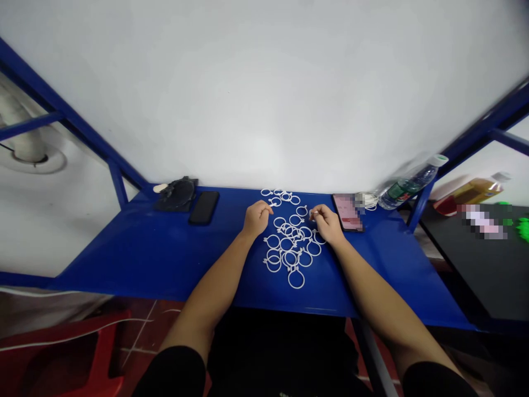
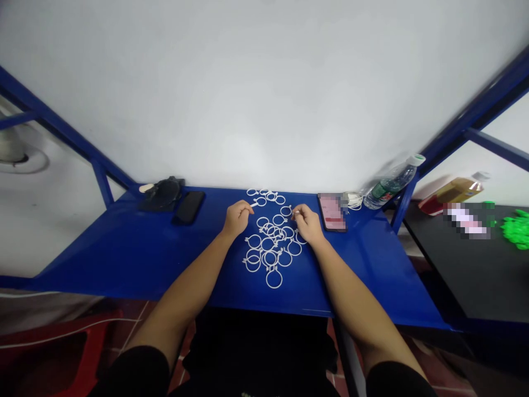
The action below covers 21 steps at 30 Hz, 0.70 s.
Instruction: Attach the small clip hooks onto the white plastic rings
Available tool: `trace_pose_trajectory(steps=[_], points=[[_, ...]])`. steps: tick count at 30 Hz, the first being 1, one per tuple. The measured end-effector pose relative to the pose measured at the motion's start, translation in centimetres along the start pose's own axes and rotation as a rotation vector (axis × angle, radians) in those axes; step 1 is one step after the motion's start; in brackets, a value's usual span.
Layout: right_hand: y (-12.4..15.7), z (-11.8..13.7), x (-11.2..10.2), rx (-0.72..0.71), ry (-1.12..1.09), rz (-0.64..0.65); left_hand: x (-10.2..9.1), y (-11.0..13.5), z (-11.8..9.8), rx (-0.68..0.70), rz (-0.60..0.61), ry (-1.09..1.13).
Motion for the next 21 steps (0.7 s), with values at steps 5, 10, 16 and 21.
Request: trace_pose_trajectory(steps=[5,10,16,21], points=[[-0.1,0.2,0.1,-0.015,0.003,0.010,0.5,0.7,0.4,-0.091,0.064,0.051],[-0.2,0.4,0.1,-0.032,0.039,0.014,1.7,1.4,-0.2,-0.061,0.218,0.036],[-0.4,0.5,0.0,-0.029,0.060,0.022,0.8,0.6,0.7,-0.089,0.102,-0.078],[-0.1,1.0,-0.2,-0.064,0.028,0.005,1.1,0.6,2.3,-0.189,0.140,-0.015]])
Point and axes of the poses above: each hand's wrist, its own y-axis away from the middle knuckle, its own x-axis out of the palm, z = x × y, the point moved 10 cm from there along -y, towards the middle knuckle, and after that the axes turned 12 degrees about -z, right-handed, at the moved point
